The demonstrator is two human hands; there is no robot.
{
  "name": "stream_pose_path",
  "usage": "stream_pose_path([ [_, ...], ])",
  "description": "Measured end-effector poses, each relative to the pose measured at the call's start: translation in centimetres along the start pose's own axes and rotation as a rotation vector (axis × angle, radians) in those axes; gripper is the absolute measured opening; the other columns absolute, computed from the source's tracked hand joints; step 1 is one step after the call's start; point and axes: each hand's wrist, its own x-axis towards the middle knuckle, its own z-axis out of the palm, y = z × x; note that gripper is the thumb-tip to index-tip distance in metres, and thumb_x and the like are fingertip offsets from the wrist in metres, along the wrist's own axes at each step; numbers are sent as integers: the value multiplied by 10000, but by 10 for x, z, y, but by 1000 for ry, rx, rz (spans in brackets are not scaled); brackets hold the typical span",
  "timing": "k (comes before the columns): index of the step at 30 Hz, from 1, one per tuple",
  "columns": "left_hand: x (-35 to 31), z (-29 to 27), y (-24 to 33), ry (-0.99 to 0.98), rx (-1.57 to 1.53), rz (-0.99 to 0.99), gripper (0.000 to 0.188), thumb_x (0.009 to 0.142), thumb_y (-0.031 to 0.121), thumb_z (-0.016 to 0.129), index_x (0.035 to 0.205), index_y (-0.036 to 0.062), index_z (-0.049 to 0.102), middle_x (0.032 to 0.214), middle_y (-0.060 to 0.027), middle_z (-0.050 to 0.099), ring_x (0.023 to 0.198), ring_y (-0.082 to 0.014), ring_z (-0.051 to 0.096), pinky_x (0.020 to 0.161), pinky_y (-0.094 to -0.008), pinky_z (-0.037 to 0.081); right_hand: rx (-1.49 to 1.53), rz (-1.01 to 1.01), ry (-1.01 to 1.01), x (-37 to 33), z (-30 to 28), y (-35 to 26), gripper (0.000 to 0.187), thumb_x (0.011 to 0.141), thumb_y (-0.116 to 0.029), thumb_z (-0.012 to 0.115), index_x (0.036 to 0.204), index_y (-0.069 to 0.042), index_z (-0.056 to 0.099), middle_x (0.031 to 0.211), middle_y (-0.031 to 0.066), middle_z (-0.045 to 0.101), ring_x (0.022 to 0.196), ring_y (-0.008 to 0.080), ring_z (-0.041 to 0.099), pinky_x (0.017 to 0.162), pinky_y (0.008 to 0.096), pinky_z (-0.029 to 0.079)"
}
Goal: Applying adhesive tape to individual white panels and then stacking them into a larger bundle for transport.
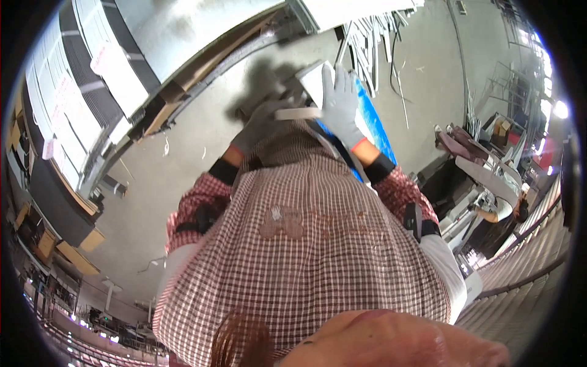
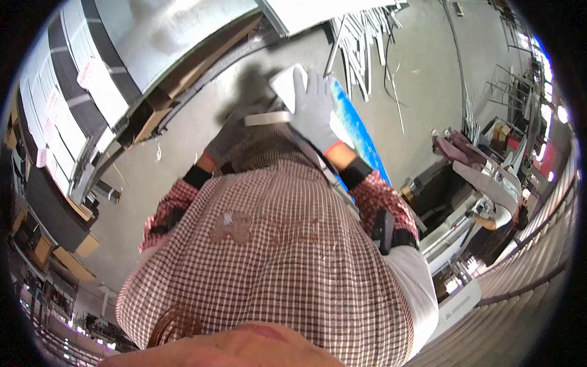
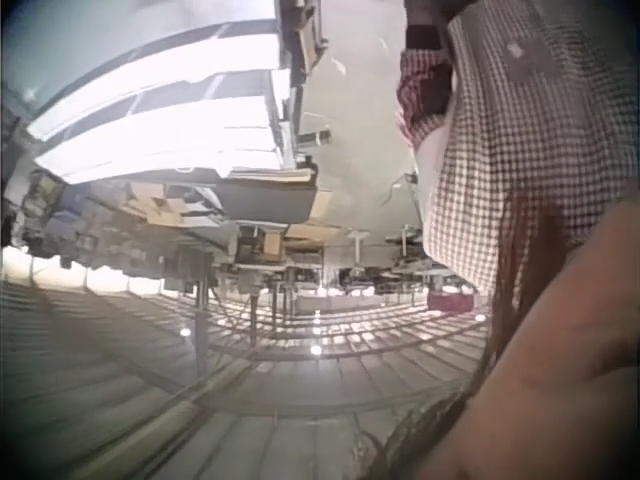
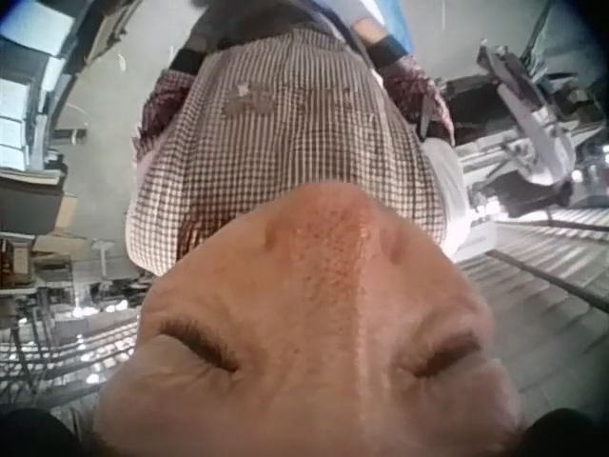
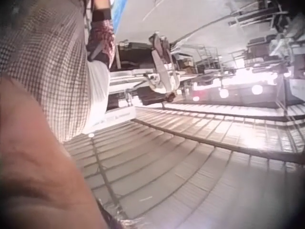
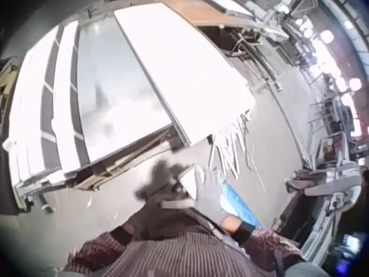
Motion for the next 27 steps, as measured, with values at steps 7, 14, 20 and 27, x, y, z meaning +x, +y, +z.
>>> stream_pose_path([
  [7, 100, 75, 9, 184, 510, -176, 147, 778, 205, 623, 902, 126, 629, 631, -85, 620, 559, -208, 638, 522, -341, 494, 1292, 564, -29, 7, -77, 35, 426, 769, -15, 621, 1170, -18, 478, 1089, 84, 555, 969, 165, 546, 770, 287, 449],
  [14, 101, 88, 16, 167, 713, -325, 353, 835, 365, 563, 1047, 83, 539, 618, -113, 607, 561, -248, 632, 486, -372, 475, 779, -36, -831, 66, -33, 99, 194, 853, -132, 542, 1042, -102, 509, 767, 119, 617, 746, 214, 647, 560, 368, 482],
  [20, 111, 100, 16, 318, 834, -157, 295, 836, 365, 545, 939, 92, 592, 627, -123, 620, 577, -254, 639, 511, -366, 488, 134, -556, -642, 117, 36, 140, 225, 838, -285, 512, 955, -121, 612, 835, 148, 645, 782, 359, 609, 671, 433, 487],
  [27, 126, 106, 0, 254, 1112, -35, 204, 795, 212, 514, 668, 105, 632, 570, -88, 569, 525, -264, 598, 452, -395, 440, -397, -416, -507, 71, 93, 228, 211, 794, -209, 530, 876, -88, 682, 865, 169, 661, 816, 326, 647, 695, 424, 506],
])
